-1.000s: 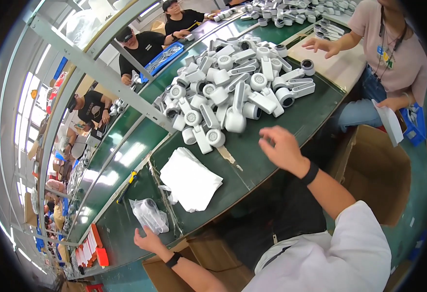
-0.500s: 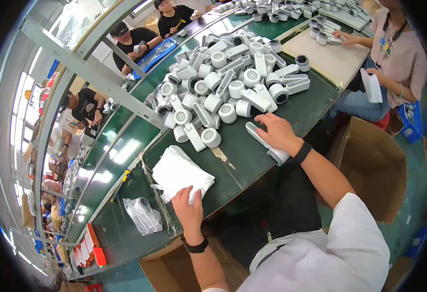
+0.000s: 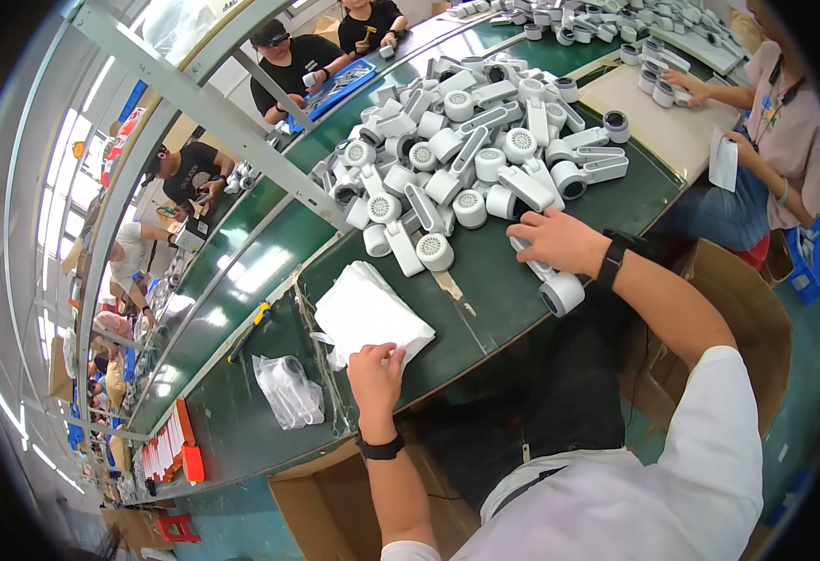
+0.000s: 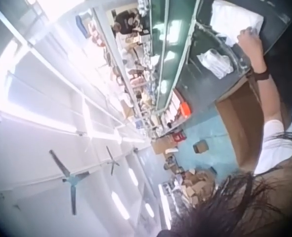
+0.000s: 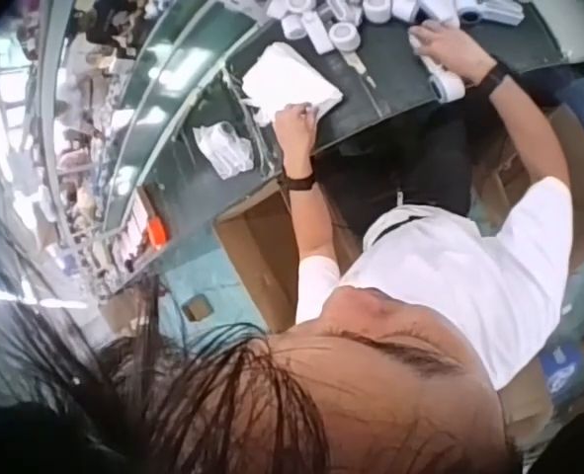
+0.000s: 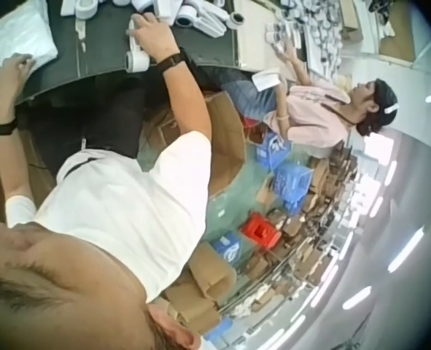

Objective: The person bags fans by hand, picking up each fan, sliding it into a plastic bag, and placing it on the table. After bagging several fans, the person gathers them and places them into a cardboard box.

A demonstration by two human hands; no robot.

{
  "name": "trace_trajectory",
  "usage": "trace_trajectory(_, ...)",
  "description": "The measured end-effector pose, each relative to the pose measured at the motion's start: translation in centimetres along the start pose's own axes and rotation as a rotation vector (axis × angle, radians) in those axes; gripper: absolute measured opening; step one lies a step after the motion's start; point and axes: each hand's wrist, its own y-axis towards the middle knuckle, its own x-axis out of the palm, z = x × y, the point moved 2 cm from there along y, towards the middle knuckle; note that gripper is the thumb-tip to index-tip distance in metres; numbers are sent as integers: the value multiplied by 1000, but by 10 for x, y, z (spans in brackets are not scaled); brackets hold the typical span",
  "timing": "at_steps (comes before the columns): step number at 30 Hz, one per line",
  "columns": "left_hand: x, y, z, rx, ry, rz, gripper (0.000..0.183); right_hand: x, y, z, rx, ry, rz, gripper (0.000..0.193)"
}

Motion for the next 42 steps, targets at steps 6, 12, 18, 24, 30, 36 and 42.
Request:
trace_trajectory(6, -7, -3, -14, -20, -125, 65, 13, -23, -5, -17, -67, 77, 197, 25)
trace_trajectory(12, -3, -3, -23, -52, -249, 80, 15, -13, -11, -54, 416, 1099, 232, 31)
trace_trajectory(18, -12, -5, 5, 80, -69, 53, 15, 27, -8, -114, 414, 2150, 321, 46)
trace_trajectory(24, -2, -5, -11, 61, -52, 61, 8, 15, 6, -154, 418, 2456, 254, 55)
trace_trajectory(30, 2, -6, -20, -104, -303, 29, 10, 28, 9, -169, 386, 2483, 80, 52)
trace_trajectory(36, -8, -7, 3, 108, -41, 78, 13, -2, 23, -184, 504, 2524, 96, 54)
trace_trajectory(42, 2, -5, -11, 61, -83, 69, 9, 9, 23, -186, 489, 2388, 47, 57)
